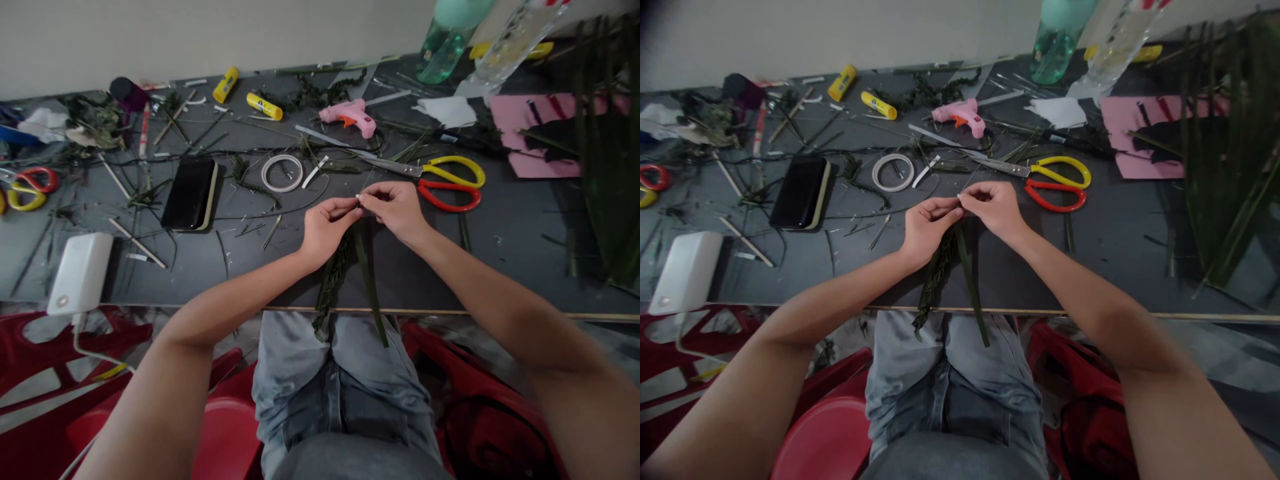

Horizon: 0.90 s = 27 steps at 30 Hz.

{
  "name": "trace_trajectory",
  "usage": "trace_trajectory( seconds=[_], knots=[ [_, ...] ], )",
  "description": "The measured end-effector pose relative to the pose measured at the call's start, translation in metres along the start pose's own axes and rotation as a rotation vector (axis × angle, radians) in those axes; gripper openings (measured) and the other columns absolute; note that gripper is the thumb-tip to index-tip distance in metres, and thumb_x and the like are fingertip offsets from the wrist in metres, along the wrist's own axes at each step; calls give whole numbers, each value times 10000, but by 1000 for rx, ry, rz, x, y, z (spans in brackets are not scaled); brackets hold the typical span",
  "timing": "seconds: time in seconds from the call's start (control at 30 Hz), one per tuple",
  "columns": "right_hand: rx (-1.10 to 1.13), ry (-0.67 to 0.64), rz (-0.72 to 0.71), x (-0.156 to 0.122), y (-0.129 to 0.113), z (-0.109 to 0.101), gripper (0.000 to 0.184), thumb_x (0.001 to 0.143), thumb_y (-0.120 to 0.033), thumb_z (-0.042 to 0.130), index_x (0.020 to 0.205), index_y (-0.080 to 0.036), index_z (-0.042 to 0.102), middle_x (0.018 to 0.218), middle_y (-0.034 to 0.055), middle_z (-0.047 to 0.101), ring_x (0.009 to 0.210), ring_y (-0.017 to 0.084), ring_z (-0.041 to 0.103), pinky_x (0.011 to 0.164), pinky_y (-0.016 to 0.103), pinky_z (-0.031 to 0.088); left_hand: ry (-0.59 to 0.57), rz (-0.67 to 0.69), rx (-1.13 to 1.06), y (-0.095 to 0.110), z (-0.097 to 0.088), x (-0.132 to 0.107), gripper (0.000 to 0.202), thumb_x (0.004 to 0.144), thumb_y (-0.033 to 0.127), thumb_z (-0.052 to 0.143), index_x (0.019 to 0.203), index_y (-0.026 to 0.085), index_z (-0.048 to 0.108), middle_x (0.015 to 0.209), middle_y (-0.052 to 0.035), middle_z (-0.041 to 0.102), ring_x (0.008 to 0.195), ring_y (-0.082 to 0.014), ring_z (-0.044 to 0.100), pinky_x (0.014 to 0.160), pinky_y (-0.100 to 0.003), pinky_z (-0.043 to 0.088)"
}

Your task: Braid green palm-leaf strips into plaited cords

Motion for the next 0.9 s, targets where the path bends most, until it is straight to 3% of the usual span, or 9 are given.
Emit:
trace_trajectory(
  seconds=[0.27, 0.53, 0.9],
  knots=[
    [-71, 31, -10, -1, 3, 5, 84, 683, -237, 635, 643, -167, 660, 572, -26, 576, 459, 58, 431, 454, 215, 354, 17, -9, 60, 1, 0, 0, 253, 725, 267, 813, 942, 154, 749, 941, -54, 804, 859, -154, 754, 853, -316, 612],
    [-73, 10, -7, -2, 0, 3, 164, 692, -339, 705, 684, -176, 686, 560, -10, 582, 465, 75, 425, 420, 222, 285, 44, -7, 77, 4, 0, -2, 247, 726, 272, 817, 931, 150, 755, 963, -67, 803, 887, -167, 755, 895, -335, 606],
    [-29, -7, -9, -1, 1, 6, 77, 731, -222, 655, 668, -179, 657, 535, -45, 541, 414, 52, 392, 423, 219, 324, 36, -42, 47, 2, -1, 0, 258, 729, 278, 812, 948, 153, 760, 955, -67, 803, 859, -162, 754, 895, -348, 607]
  ],
)
Point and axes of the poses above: each hand's wrist, its own x-axis towards the middle knuckle, its own z-axis out of the palm, y = z × x, the point moved 2 cm from there along x, towards the middle knuckle
